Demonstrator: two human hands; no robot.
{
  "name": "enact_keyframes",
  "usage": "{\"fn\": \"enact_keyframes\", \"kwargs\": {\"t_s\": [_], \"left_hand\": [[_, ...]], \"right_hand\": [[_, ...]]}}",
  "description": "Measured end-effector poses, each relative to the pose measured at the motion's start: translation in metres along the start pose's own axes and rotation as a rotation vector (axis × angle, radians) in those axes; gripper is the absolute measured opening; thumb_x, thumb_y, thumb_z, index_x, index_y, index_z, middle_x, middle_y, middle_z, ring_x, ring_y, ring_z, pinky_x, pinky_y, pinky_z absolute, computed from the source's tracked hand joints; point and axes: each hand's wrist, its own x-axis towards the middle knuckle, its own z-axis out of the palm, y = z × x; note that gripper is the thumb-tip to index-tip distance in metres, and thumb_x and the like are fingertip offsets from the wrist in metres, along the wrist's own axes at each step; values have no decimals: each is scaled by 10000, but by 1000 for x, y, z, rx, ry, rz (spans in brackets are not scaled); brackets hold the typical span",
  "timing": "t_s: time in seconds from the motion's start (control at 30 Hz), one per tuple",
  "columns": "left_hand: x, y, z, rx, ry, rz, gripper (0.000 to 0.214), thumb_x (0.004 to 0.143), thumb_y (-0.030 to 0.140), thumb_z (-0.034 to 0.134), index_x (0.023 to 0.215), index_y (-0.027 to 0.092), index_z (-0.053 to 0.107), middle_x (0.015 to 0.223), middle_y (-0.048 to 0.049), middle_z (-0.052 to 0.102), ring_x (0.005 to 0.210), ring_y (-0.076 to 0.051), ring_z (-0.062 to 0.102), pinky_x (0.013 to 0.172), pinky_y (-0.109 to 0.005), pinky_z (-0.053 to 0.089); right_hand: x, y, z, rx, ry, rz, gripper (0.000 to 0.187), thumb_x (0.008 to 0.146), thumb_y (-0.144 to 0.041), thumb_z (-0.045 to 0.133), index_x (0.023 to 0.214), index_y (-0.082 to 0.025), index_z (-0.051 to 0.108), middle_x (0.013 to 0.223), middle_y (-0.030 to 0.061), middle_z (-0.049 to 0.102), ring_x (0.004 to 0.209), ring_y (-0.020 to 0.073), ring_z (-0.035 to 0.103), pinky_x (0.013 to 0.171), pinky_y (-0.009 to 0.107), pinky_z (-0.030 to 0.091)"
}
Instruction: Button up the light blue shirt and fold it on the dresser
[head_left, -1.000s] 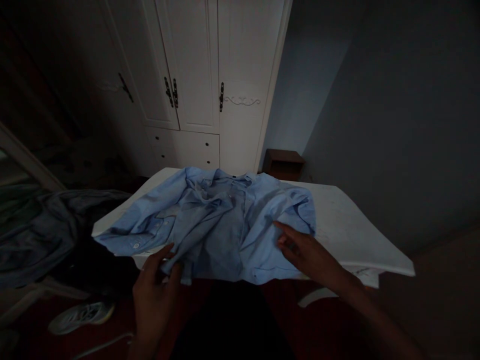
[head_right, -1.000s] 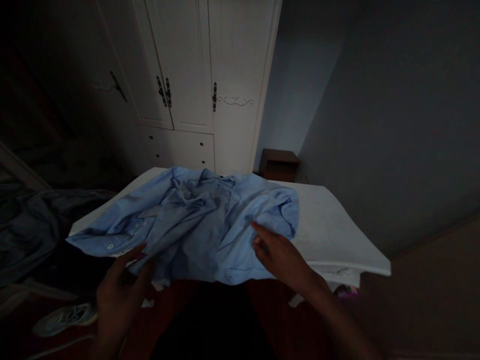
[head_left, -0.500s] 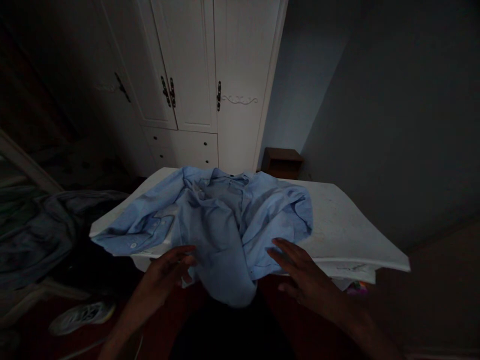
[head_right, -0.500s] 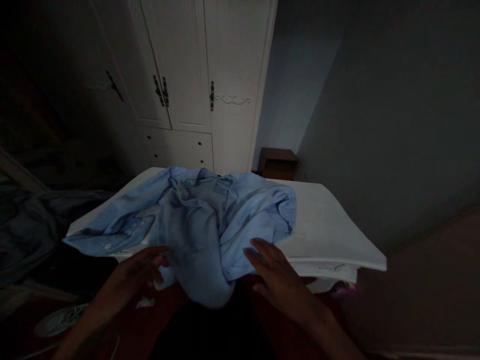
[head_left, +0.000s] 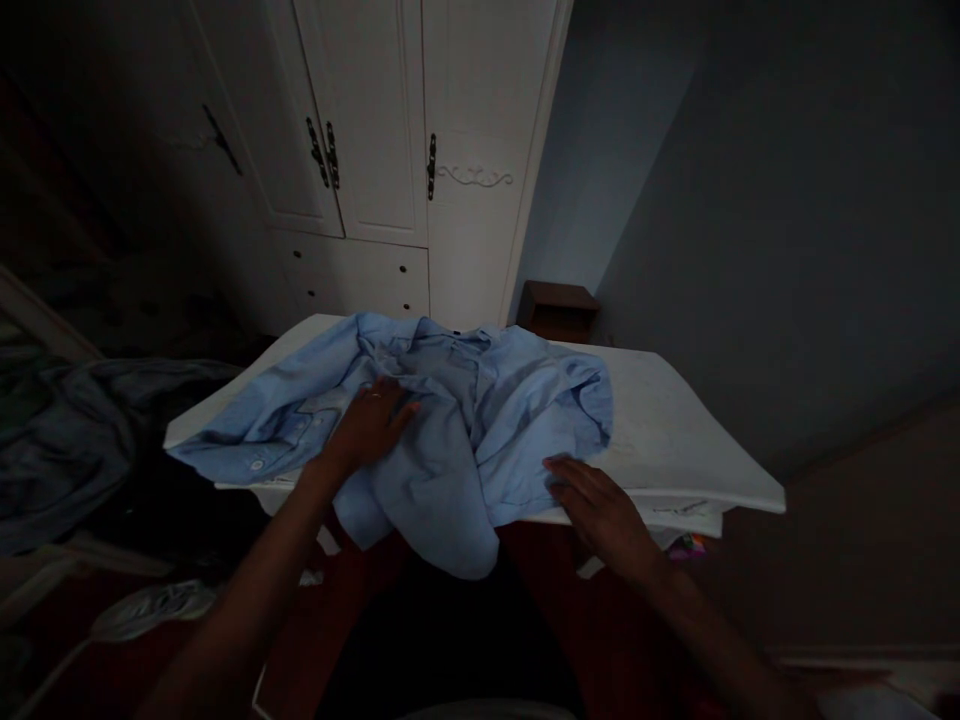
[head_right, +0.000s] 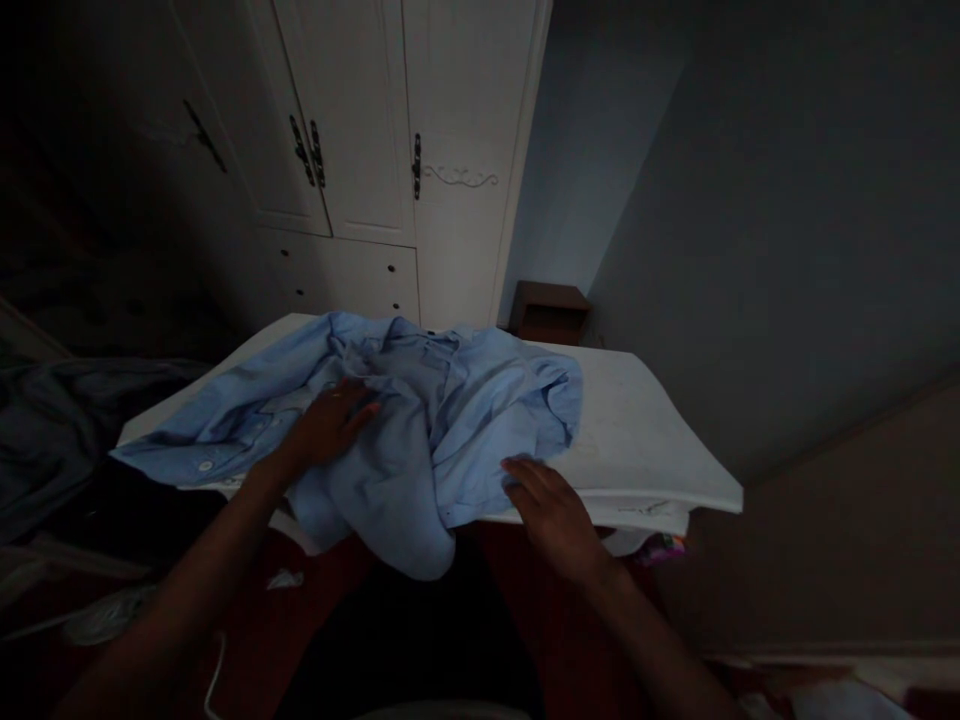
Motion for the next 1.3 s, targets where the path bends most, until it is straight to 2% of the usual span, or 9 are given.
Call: {"fn": "enact_keyframes", "kwargs": {"t_s": [0.13, 0.23, 0.33, 0.5, 0.7, 0.87, 1.0, 1.17, 1.3], "left_hand": [[27, -14, -1, 186, -97, 71, 543, 972, 503, 268, 1267, 167, 576, 1445, -134, 495, 1417, -307, 305, 1121, -480, 270], [39, -23, -2, 233, -132, 4, 583, 961, 532, 276, 1334, 153, 517, 1440, -158, 494, 1405, -312, 317, 1093, -487, 302], [49, -33, 2, 258, -132, -53, 646, 942, 578, 293, 1418, 163, 432, 1474, -178, 450, 1421, -361, 269, 1075, -588, 267], [74, -58, 10, 264, -240, 8, 723, 928, 657, 213, 1224, 134, 615, 1397, -208, 526, 1437, -375, 233, 1078, -667, 172], [104, -89, 13, 197, -277, 124, 743, 915, 663, 238, 1433, 170, 438, 1567, -156, 304, 1457, -359, 193, 1113, -627, 134], [106, -96, 12, 160, -236, 155, 750, 907, 662, 263, 1409, 149, 483, 1528, -165, 378, 1415, -365, 303, 1123, -554, 183], [103, -96, 12, 140, -195, 190, 740, 912, 647, 264, 1457, 169, 412, 1552, -133, 345, 1426, -325, 300, 1144, -502, 188], [105, -100, 12, 195, -217, 186, 732, 906, 649, 280, 1411, 158, 478, 1542, -142, 361, 1423, -346, 300, 1142, -518, 195], [105, -100, 12, 201, -221, 222, 739, 913, 646, 261, 1431, 154, 453, 1543, -146, 359, 1420, -342, 311, 1140, -505, 210]], "right_hand": [[-2, 0, -3, 33, 10, 58, 289, 943, -66, 411, 1074, -160, 651, 1301, 144, 624, 1220, 254, 575, 1029, 484, 494], [-4, -5, -4, 21, -35, 93, 213, 936, -197, 544, 1123, -140, 628, 1399, 173, 537, 1283, 297, 511, 1050, 507, 463], [-8, -6, 0, -31, -31, 98, 250, 920, -194, 578, 1160, -141, 619, 1413, 180, 521, 1274, 315, 510, 1018, 516, 471], [-14, 0, 6, -49, 86, 57, 223, 935, -99, 495, 1066, -177, 658, 1310, 149, 603, 1187, 283, 563, 935, 465, 533], [-13, -8, 13, -108, 122, 131, 302, 932, -165, 539, 1227, -174, 599, 1216, 173, 621, 1121, 302, 581, 878, 471, 554], [-6, -15, 16, -26, 222, 106, 323, 919, -68, 453, 1125, -199, 663, 1015, 129, 669, 948, 251, 612, 773, 396, 564], [-4, -21, 2, 199, 320, 145, 299, 901, -71, 480, 1075, -224, 670, 1010, 102, 673, 929, 225, 628, 746, 354, 557], [-40, -12, -33, 535, 331, 333, 166, 920, -201, 539, 927, -247, 698, 955, 56, 703, 879, 192, 679, 736, 285, 561], [-87, 2, -39, 560, 441, 750, 196, 857, -401, 632, 822, -231, 722, 910, 60, 742, 840, 219, 706, 728, 280, 571]]}}
